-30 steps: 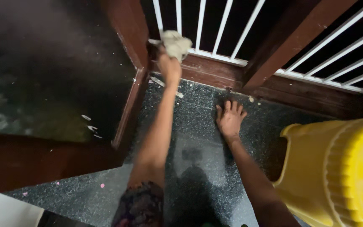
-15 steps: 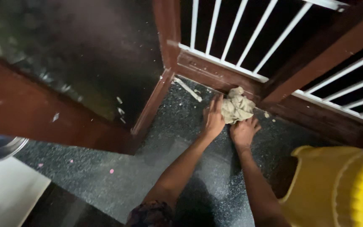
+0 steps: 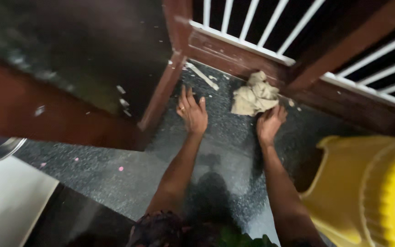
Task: The person sits on the floor and wipes the lower section of a wooden window frame and the adjacent floor area using a cloth. They move a yellow plastic stool to access different parts of the frame and continue wiping the white metal bars and the wooden sill.
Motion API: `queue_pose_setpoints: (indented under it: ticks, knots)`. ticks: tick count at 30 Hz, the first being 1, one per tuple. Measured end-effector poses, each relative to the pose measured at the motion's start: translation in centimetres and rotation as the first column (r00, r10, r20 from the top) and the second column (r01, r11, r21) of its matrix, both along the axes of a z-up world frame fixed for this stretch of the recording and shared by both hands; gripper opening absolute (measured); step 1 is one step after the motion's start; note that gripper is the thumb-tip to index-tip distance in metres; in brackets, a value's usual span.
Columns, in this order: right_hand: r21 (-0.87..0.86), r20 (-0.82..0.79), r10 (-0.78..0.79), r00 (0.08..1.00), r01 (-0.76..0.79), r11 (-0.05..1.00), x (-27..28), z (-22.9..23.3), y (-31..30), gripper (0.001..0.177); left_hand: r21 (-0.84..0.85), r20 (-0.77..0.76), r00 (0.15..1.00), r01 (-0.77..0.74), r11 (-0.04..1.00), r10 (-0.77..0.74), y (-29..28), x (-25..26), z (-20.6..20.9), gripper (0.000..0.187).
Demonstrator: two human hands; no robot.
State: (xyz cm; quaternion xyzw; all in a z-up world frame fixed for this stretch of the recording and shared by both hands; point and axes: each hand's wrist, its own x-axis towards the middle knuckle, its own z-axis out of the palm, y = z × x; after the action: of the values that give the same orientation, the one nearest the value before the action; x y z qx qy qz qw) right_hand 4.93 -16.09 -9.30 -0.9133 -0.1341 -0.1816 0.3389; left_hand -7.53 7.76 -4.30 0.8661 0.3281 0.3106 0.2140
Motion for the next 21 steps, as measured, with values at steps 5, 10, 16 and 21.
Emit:
queue_pose_setpoints:
  ticks: [5, 10, 16, 21]
  knots:
    - [0.363, 0.124, -0.038, 0.992, -0.010, 0.932, -2.6, 4.7, 0.9, 0.037, 0.044, -0.269, 0.961, 0.086, 0.995, -0.071, -0.3, 0.9, 1.2, 0.078]
    - [0.121, 0.146, -0.025, 0.989, 0.007, 0.993, -4.2, 9.4, 4.7, 0.056, 0.024, -0.371, 0.927, 0.073, 0.997, -0.059, -0.2, 1.2, 0.9, 0.079]
    - [-0.331, -0.269, 0.037, 0.962, -0.128, 0.935, -1.9, 10.2, 7.8, 0.075, -0.017, -0.390, 0.917, 0.079, 0.997, -0.079, 0.3, 1.6, 0.3, 0.079]
    - [-0.018, -0.119, 0.152, 0.981, -0.155, 0.988, 2.9, 8.8, 6.6, 0.060, 0.023, -0.376, 0.924, 0.079, 0.997, -0.065, 0.1, 1.5, 0.4, 0.078]
